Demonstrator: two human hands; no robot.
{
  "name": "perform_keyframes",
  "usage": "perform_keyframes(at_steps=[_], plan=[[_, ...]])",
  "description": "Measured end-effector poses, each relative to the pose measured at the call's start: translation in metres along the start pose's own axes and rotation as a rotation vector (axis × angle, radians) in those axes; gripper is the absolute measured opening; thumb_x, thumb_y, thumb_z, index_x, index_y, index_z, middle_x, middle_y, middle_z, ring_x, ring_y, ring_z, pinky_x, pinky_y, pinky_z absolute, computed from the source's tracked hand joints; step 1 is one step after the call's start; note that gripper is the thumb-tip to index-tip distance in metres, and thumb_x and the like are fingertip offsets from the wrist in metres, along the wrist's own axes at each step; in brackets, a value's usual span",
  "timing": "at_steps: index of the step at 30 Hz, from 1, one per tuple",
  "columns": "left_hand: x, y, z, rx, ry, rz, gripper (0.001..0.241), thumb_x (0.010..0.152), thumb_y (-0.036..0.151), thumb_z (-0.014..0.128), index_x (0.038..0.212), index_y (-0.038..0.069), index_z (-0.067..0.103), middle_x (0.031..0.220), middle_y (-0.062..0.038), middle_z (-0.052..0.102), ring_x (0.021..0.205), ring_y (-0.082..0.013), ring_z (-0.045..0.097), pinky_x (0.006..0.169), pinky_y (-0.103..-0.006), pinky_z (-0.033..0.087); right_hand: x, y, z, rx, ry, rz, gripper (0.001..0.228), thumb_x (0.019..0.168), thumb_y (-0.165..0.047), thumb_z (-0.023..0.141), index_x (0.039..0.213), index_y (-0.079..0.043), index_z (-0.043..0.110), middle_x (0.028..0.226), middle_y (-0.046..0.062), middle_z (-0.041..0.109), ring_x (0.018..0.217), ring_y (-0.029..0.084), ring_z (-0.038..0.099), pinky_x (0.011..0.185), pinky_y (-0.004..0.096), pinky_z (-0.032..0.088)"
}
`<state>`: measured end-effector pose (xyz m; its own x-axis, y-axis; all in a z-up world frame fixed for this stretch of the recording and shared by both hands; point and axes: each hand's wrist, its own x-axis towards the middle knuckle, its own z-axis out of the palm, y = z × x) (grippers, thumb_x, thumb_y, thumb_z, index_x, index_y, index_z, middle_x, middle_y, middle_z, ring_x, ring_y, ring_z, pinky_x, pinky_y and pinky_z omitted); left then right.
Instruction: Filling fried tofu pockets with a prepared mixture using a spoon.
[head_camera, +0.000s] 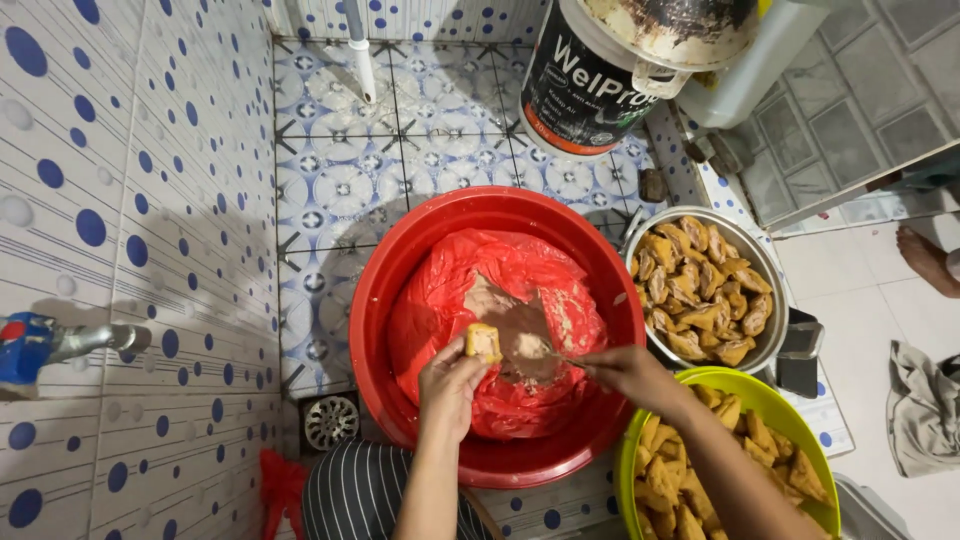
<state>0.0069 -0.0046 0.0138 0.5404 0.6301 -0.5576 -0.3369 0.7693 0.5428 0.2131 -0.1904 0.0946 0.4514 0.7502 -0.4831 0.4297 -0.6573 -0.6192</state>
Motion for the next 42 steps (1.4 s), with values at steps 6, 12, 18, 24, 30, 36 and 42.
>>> perform_keyframes(at_steps=[6,12,18,24,30,36,42], plan=[[0.000,-0.011,-0.003,0.021,-0.106,-0.121,0.049,0.082,-0.018,0.060,0.131,-0.017,0.060,0.114,-0.029,0.069,0.092,-0.0304,0.069,0.084,-0.0315,0.058,-0.049,-0.014,0.033,0.442,0.254,0.135,0.027,0.092,-0.011,0.069,0.115,-0.015,0.081,0.086,0.011,0.076,0.042,0.013,0.050,0.038,0.021,0.041],[-0.007,-0.009,0.001,0.046,-0.204,-0.202,0.038,0.083,-0.017,0.060,0.120,-0.014,0.067,0.104,-0.023,0.072,0.086,-0.0256,0.069,0.080,-0.0281,0.056,-0.051,0.002,0.077,0.367,0.413,-0.184,0.035,0.087,0.005,0.070,0.115,-0.012,0.080,0.069,0.007,0.075,0.055,0.010,0.060,0.051,0.015,0.054],[-0.007,-0.005,-0.003,-0.030,-0.270,-0.284,0.039,0.083,-0.015,0.059,0.122,-0.020,0.062,0.100,-0.027,0.071,0.080,-0.0238,0.070,0.072,-0.0232,0.058,-0.072,-0.022,0.077,-0.066,0.457,-0.306,0.056,0.081,0.008,0.064,0.131,-0.016,0.069,0.083,-0.002,0.065,0.059,0.010,0.058,0.057,0.026,0.052],[0.000,-0.013,-0.012,-0.106,-0.312,-0.341,0.035,0.082,-0.015,0.054,0.117,-0.019,0.061,0.099,-0.026,0.070,0.083,-0.0270,0.071,0.079,-0.0276,0.060,-0.088,-0.024,0.065,-0.324,0.462,-0.461,0.064,0.077,0.007,0.064,0.139,-0.005,0.059,0.095,0.004,0.065,0.066,0.017,0.062,0.063,0.030,0.055],[-0.003,-0.013,-0.011,-0.096,-0.325,-0.374,0.039,0.084,-0.014,0.053,0.122,-0.021,0.059,0.100,-0.028,0.069,0.081,-0.0271,0.073,0.074,-0.0238,0.061,-0.106,-0.016,0.059,-0.425,0.489,-0.459,0.075,0.070,0.010,0.063,0.142,-0.008,0.056,0.095,0.003,0.064,0.065,0.018,0.064,0.063,0.033,0.055],[0.009,-0.010,-0.018,-0.135,-0.263,-0.250,0.027,0.085,-0.011,0.060,0.112,-0.015,0.064,0.103,-0.023,0.069,0.085,-0.0236,0.068,0.075,-0.0236,0.056,-0.115,-0.009,0.045,-0.378,0.379,-0.101,0.056,0.086,-0.008,0.060,0.141,-0.019,0.057,0.098,0.003,0.072,0.073,0.017,0.072,0.070,0.030,0.062],[-0.021,0.007,0.015,0.098,-0.258,-0.175,0.056,0.082,-0.013,0.064,0.137,-0.017,0.055,0.119,-0.029,0.068,0.099,-0.0308,0.070,0.086,-0.0301,0.058,-0.119,-0.024,0.030,0.206,0.384,0.317,0.039,0.089,-0.006,0.066,0.123,-0.019,0.079,0.083,0.003,0.081,0.057,0.011,0.066,0.054,0.024,0.053]])
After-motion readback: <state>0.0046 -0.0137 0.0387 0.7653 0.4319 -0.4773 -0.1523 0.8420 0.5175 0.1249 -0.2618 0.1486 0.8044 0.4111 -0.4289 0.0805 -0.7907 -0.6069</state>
